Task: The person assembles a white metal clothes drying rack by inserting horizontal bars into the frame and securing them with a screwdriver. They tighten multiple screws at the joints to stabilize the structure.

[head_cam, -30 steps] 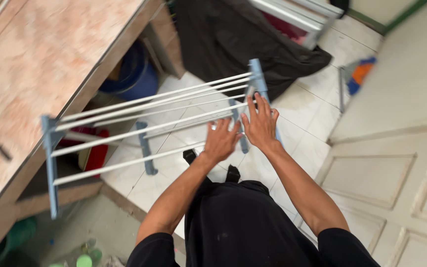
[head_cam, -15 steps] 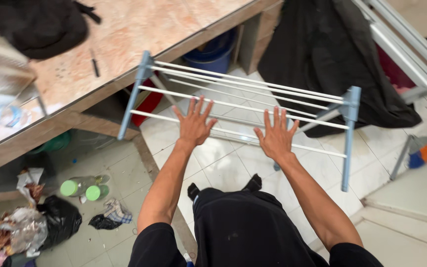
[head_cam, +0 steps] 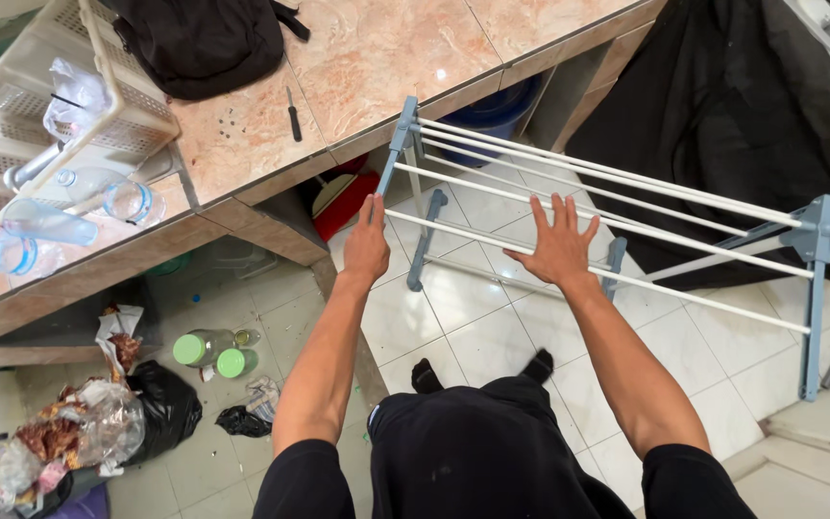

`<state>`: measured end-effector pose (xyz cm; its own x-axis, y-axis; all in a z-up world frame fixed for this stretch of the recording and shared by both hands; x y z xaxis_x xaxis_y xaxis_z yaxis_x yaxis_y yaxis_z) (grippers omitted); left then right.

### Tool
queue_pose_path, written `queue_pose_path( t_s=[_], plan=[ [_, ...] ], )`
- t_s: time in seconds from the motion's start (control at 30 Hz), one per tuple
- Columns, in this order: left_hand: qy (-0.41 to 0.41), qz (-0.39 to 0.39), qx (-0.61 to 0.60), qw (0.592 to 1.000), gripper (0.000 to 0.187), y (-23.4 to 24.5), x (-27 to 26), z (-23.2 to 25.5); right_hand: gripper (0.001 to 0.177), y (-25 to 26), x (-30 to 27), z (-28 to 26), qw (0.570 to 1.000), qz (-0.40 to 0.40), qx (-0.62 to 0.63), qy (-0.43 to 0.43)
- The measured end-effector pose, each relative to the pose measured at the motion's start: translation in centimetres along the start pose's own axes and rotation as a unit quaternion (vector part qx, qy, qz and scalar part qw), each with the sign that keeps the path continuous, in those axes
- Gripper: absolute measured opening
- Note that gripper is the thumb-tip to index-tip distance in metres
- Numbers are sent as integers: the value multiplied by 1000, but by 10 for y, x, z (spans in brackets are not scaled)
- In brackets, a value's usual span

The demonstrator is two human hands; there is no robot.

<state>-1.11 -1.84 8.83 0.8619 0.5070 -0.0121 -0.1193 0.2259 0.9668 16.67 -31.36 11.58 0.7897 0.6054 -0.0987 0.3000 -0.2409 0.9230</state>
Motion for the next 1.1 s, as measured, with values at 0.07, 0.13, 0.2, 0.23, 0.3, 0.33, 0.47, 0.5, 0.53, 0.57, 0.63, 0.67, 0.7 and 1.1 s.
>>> queue_pose_path(
  t_s=[0.07,0.13,0.2,0.23,0.3,0.33,0.47,0.5,0.53,0.57,0.63,0.67,0.7,1.1],
  plan=[
    [-41,55,-15,998,78,6,7,-2,113,0,-3,1,1000,14,0,-4],
    [-57,76,-39,995,77,9,12,-4,112,2,-3,-1,1000,29,1,1],
    [-46,60,-69,995,69,7,15,-7,111,3,-2,-2,999,38,2,4],
    [-45,68,-84,993,65,10,15,-7,111,3,-1,-2,999,39,0,4],
    [-42,87,-117,988,58,17,16,-7,111,1,-3,-1,999,34,8,-7],
    [-31,72,-137,987,61,17,20,-8,111,3,-1,0,999,32,15,-17],
    [-48,79,-165,982,62,26,31,-4,112,5,2,1,998,34,27,-45],
    [-66,98,-159,980,60,31,33,0,112,5,2,2,998,35,29,-49],
    [-60,86,-161,981,61,29,37,-1,112,4,3,2,998,35,31,-52],
    [-53,74,-163,982,62,28,40,0,113,5,4,3,997,35,33,-56],
    [-38,44,-173,983,64,26,50,0,114,6,8,3,996,38,34,-68],
    [-29,25,-180,983,65,24,56,0,114,8,11,3,996,42,35,-75],
    [-21,6,-187,982,67,23,63,1,114,10,14,3,995,45,41,-82],
    [-116,38,-159,980,61,30,138,27,116,28,16,3,980,35,56,-186]
  ],
)
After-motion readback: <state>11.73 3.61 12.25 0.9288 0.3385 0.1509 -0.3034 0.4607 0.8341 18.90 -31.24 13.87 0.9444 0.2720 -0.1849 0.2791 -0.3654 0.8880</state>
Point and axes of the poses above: each hand's wrist, its own x-axis towards the middle knuckle, its own y-axis out of the back of the hand, z = x × y, the point moved 9 cm from there along x, towards the middle knuckle, and after that the axes turned 15 degrees about x, right-handed, at the moved point
